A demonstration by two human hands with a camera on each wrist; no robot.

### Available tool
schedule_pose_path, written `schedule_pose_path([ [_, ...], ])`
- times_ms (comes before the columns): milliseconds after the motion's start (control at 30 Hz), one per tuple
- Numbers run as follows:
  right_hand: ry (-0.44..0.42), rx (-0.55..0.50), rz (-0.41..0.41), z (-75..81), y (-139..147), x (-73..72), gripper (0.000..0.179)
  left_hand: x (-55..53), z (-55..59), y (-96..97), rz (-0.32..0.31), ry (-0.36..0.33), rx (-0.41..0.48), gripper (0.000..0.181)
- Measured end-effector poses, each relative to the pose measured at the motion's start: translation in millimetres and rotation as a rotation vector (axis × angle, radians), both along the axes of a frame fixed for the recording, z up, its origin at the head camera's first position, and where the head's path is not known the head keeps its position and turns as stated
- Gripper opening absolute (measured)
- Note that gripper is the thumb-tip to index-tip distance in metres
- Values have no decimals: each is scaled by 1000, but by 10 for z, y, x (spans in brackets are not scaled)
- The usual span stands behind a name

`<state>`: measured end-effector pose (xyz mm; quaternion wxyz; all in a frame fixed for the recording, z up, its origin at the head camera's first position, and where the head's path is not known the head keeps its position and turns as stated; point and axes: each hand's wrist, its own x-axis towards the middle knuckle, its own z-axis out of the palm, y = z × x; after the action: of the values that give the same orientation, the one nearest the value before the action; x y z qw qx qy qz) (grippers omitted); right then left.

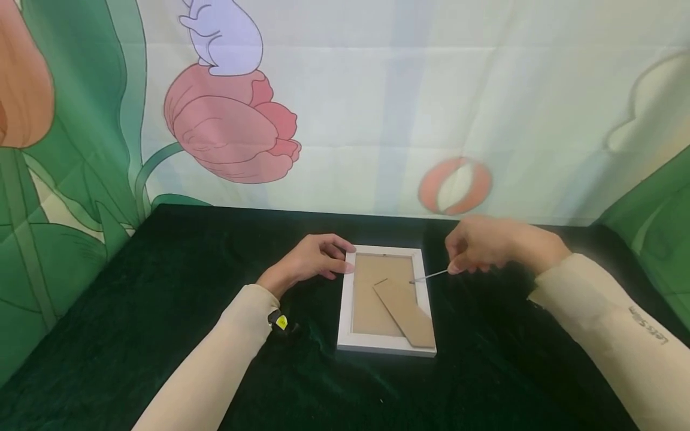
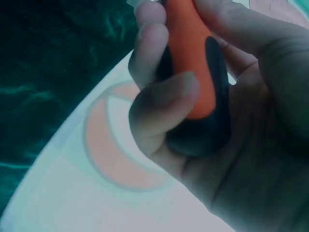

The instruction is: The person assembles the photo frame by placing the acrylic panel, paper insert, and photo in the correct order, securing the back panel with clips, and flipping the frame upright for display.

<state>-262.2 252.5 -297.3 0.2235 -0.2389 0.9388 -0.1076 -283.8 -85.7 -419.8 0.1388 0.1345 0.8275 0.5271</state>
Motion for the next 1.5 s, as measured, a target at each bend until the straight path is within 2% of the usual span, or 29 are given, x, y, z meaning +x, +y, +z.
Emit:
schedule_pose_path([
  [367,-46,-225,-74,-424,373,7,17,2,-28,35,-23,5,3,41],
  [600,-7,-377,-118,-679,366,-26,24,-1,-19,26,-29,17,1,41],
  [1033,54,-488,-191,-885,105,-144,34,-6,-19,8,-24,11,11,40],
  [1233,58,-546,-221,-979,115,-172,34,-16,-35,-3,-18,12,3,41],
  [1500,39,-558,-256,-1025,197,-140,35,-10,-27,-26,-3,14,-5,41],
])
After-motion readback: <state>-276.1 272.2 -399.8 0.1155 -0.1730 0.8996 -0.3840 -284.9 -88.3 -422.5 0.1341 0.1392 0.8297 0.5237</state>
